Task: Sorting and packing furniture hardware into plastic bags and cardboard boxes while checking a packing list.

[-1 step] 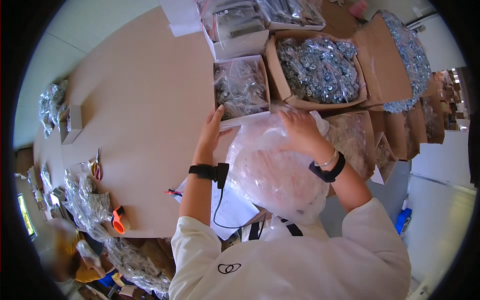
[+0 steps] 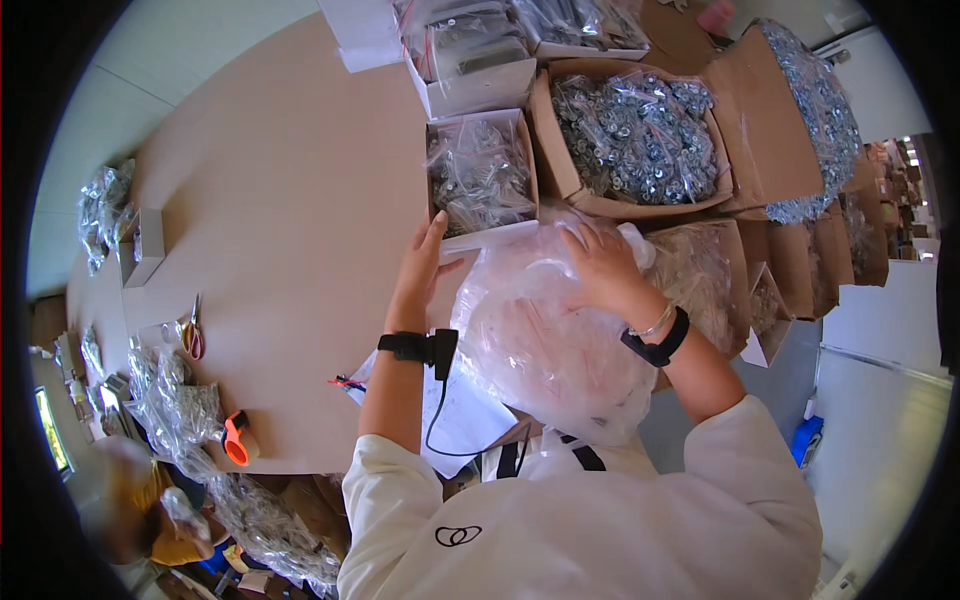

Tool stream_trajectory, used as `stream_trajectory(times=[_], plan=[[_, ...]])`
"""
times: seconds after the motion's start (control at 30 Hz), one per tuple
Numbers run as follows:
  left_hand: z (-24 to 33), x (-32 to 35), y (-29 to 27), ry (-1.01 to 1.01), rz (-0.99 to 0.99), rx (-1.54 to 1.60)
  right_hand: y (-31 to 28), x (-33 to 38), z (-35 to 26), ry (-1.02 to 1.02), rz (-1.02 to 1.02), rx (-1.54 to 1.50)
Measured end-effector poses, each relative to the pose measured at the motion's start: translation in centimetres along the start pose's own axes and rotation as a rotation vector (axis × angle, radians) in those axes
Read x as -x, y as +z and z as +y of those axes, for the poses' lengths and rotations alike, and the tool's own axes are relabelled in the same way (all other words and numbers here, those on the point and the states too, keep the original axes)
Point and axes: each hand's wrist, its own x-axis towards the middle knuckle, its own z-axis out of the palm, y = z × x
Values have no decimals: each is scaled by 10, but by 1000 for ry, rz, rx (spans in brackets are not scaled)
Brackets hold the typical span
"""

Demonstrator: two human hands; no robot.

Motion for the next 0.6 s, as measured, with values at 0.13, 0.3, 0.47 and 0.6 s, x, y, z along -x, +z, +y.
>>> stream_trajectory(times=[0.13, 0.3, 0.47, 0.6], plan=[[-58, 37, 1, 29, 70, -115, 30, 34, 24, -1, 87, 55], [-96, 122, 54, 421, 140, -1119, 22, 45, 16, -63, 52, -154], [-98, 188, 67, 370, 362, -1095, 11, 83, -6, -216, 24, -251], [-112, 230, 74, 359, 370, -941, 3, 106, -27, -367, -188, -310]])
